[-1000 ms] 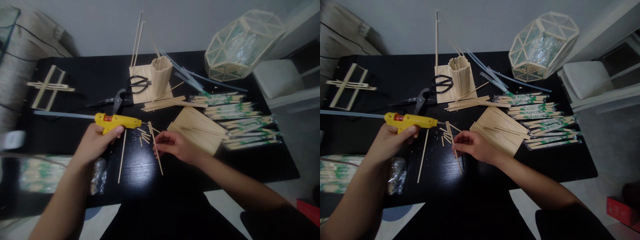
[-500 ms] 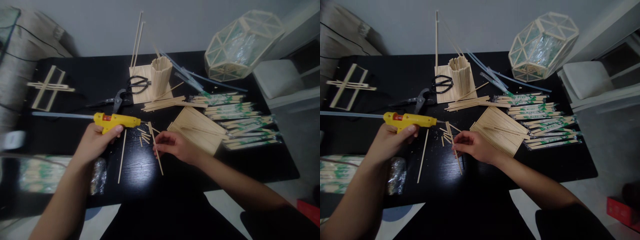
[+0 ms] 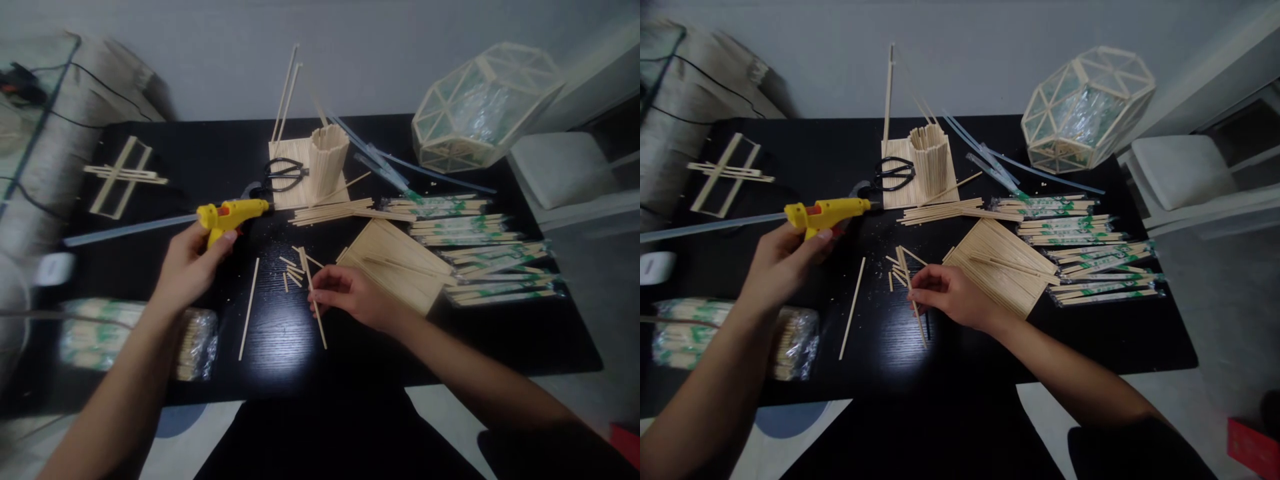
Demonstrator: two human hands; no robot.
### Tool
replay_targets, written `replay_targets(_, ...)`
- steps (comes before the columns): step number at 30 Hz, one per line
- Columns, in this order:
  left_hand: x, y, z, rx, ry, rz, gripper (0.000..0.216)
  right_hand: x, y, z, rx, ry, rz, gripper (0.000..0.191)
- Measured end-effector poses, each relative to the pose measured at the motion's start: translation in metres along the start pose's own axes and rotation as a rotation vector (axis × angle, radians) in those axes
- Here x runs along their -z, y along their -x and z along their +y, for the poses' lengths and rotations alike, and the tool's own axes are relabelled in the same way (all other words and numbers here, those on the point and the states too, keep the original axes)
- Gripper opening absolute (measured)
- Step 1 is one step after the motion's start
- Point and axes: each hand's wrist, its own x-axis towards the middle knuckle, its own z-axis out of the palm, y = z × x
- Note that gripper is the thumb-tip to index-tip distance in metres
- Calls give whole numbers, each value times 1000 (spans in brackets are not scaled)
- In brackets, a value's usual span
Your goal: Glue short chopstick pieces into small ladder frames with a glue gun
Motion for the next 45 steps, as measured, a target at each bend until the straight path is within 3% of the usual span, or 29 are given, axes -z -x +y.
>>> replay_targets(5,21,-12,4,-132,-290,22,31,0,0,2,-1,12,-4,34)
replay_targets(11,27,-25,7,-322,-617,-17,51,0,0,4,-7,6,4,31)
replay_targets(15,22,-32,2,-327,-725,-16,46,1,1,2,-14,21,2,30)
replay_targets(27,19,-33,-9,-270,-761,-55,51,2,0,9,-5,-11,6,30)
replay_targets(30,21,-27,-5,-276,-749,-32,48,2,0,8,-2,-7,12,31)
replay_targets(35,16,-1,10,-243,-739,108,29,2,0,8,-3,-27,20,35)
replay_targets(39,2,28,16,-113,-697,-16,23,2,0,9,5,-28,18,35)
replay_targets(45,-28,48,9,-91,-819,-152,26,2,0,9,24,-36,4,34)
